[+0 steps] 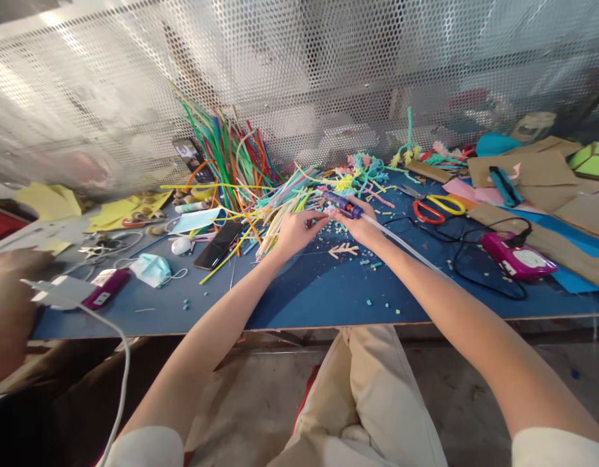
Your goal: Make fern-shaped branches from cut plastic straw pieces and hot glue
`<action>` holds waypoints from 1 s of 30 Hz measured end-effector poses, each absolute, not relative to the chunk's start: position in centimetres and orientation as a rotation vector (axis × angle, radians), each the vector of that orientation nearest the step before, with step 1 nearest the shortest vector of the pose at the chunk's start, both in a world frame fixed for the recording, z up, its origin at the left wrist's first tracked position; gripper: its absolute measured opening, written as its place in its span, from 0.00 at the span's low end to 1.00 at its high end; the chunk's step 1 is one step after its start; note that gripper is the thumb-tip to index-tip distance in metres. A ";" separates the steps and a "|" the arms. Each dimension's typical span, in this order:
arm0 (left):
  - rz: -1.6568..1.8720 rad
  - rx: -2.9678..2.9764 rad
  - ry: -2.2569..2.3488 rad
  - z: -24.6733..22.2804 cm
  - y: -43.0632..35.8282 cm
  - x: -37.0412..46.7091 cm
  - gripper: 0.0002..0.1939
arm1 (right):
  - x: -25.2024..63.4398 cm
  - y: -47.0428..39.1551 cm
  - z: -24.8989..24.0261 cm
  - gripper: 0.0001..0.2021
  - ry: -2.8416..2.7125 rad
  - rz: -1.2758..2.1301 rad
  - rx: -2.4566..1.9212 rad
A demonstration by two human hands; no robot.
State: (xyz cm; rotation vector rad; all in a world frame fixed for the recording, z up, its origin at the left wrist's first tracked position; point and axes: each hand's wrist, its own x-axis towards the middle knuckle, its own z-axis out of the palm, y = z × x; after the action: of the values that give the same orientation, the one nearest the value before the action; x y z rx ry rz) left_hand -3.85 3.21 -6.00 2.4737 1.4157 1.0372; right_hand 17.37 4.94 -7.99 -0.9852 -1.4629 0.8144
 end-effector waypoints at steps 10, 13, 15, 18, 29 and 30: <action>1.120 2.404 1.416 -5.8 2.9 -3.7 0.08 | 17.3 4.8 -7.9 0.25 -1.486 0.789 -0.979; 1.141 2.384 1.424 -5.8 2.9 -3.9 0.09 | 17.4 4.7 -7.7 0.25 -1.457 0.794 -0.985; 1.146 2.383 1.420 -5.9 3.0 -3.9 0.09 | 17.5 4.6 -7.6 0.24 -1.475 0.799 -0.985; 1.139 2.401 1.394 -6.1 3.1 -3.9 0.08 | 17.6 4.5 -7.6 0.24 -1.514 0.792 -0.969; 1.168 2.294 1.402 -6.8 3.8 -4.4 0.15 | 18.8 4.7 -6.7 0.29 -1.539 0.840 -1.018; 1.182 2.274 1.413 -6.9 4.0 -4.6 0.16 | 19.4 5.0 -6.7 0.30 -1.557 0.850 -1.021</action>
State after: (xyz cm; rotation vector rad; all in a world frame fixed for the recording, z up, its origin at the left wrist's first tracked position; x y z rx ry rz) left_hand -4.57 3.95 -6.88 2.2741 1.4128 1.1819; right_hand 19.42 4.95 -6.65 -1.0212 -1.5568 0.8495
